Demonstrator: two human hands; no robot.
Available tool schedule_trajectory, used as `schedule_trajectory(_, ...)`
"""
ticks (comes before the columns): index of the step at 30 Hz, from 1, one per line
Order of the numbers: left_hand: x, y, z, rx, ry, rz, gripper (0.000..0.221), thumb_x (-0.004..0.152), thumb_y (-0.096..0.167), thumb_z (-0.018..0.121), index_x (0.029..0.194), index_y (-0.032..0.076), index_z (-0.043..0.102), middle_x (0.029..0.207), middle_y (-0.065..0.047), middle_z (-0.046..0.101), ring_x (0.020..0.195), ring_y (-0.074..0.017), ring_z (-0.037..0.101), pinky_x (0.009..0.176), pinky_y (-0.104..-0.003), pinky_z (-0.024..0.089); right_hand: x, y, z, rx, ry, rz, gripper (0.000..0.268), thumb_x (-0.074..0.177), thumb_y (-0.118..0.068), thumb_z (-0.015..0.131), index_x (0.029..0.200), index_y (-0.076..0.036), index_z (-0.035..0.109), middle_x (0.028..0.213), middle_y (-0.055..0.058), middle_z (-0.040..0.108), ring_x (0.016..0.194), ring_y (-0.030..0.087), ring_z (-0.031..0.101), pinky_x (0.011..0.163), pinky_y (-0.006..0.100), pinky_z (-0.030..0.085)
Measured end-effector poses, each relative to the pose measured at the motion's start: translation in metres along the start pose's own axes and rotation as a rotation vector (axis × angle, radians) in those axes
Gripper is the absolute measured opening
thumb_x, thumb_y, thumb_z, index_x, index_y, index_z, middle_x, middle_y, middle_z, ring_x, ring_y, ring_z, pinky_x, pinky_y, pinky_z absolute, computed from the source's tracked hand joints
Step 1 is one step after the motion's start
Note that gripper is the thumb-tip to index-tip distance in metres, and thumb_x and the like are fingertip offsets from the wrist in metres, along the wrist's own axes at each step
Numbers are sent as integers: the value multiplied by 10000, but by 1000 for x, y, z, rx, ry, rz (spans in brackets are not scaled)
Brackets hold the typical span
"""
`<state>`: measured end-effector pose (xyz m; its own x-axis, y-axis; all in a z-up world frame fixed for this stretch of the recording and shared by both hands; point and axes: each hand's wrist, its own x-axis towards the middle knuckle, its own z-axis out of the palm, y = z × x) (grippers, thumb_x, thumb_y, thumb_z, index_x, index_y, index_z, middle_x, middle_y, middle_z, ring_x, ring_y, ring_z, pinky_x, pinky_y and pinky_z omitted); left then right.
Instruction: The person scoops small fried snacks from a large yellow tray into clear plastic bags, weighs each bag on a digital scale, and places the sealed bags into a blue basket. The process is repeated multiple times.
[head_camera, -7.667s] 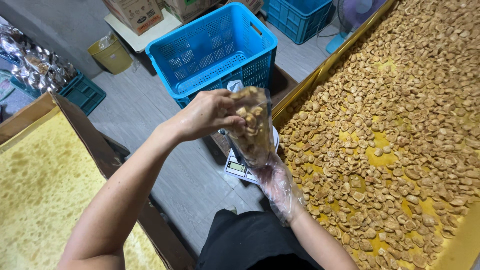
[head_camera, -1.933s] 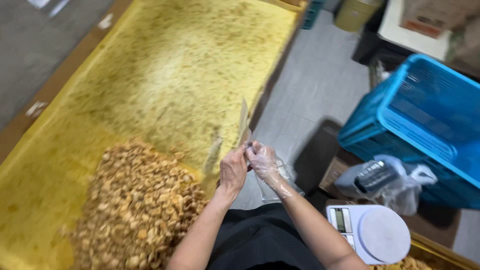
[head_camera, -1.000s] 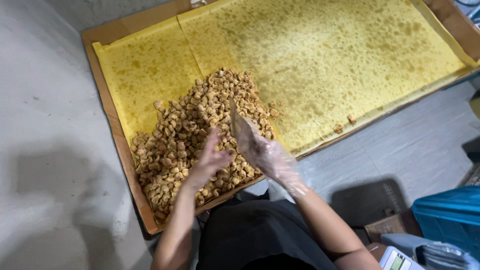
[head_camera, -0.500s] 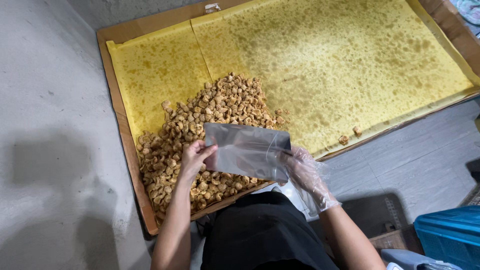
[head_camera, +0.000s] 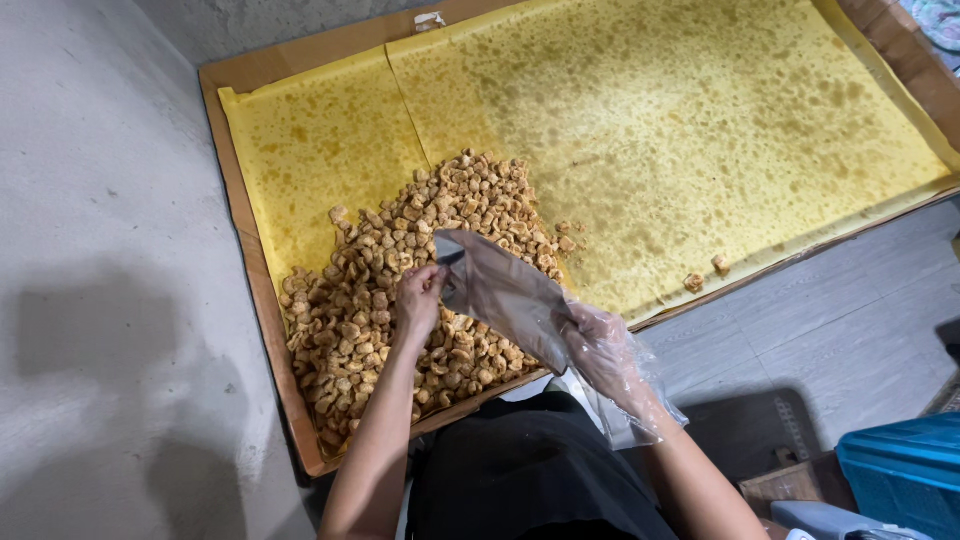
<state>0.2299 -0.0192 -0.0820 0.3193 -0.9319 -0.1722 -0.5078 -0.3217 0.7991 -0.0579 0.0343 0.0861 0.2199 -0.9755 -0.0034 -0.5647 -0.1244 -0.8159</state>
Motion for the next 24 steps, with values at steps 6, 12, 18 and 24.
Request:
schedule_trajectory(6, -8, 19, -2, -517, -64, 181, 224, 1031, 192, 537, 1054, 99, 740, 951, -16, 758, 789, -123, 711, 704, -276, 608, -5, -17, 7, -33, -16, -36, 235, 927, -72, 582, 1087, -68, 754, 778, 116, 744, 576, 179, 670, 529, 376, 527)
schedule_trajectory(12, 13, -21, 0, -121, 85, 121, 201, 964, 194, 682, 879, 15, 711, 890, -46, 710, 713, -157, 660, 660, -310, 576, -3, -24, 0, 78, -61, 56, 209, 969, -157, 605, 1080, -36, 734, 851, 106, 766, 720, 174, 693, 648, 357, 536)
schedule_trajectory(18, 16, -25, 4, -218, 168, 361, 220, 1021, 229, 706, 942, 37, 779, 941, -81, 665, 752, -131, 633, 635, -294, 555, -3, -25, 6, 28, -71, 33, 205, 985, -161, 566, 1021, -45, 731, 720, 98, 679, 622, 175, 608, 577, 379, 504)
schedule_trajectory(24, -1, 9, -25, -270, -77, -139, 258, 1017, 332, 591, 1186, 170, 700, 781, -8, 733, 457, -47, 510, 371, -242, 370, 4, -17, 13, -52, -59, -26, 163, 976, -92, 567, 911, -28, 701, 697, 90, 661, 571, 172, 597, 522, 377, 480)
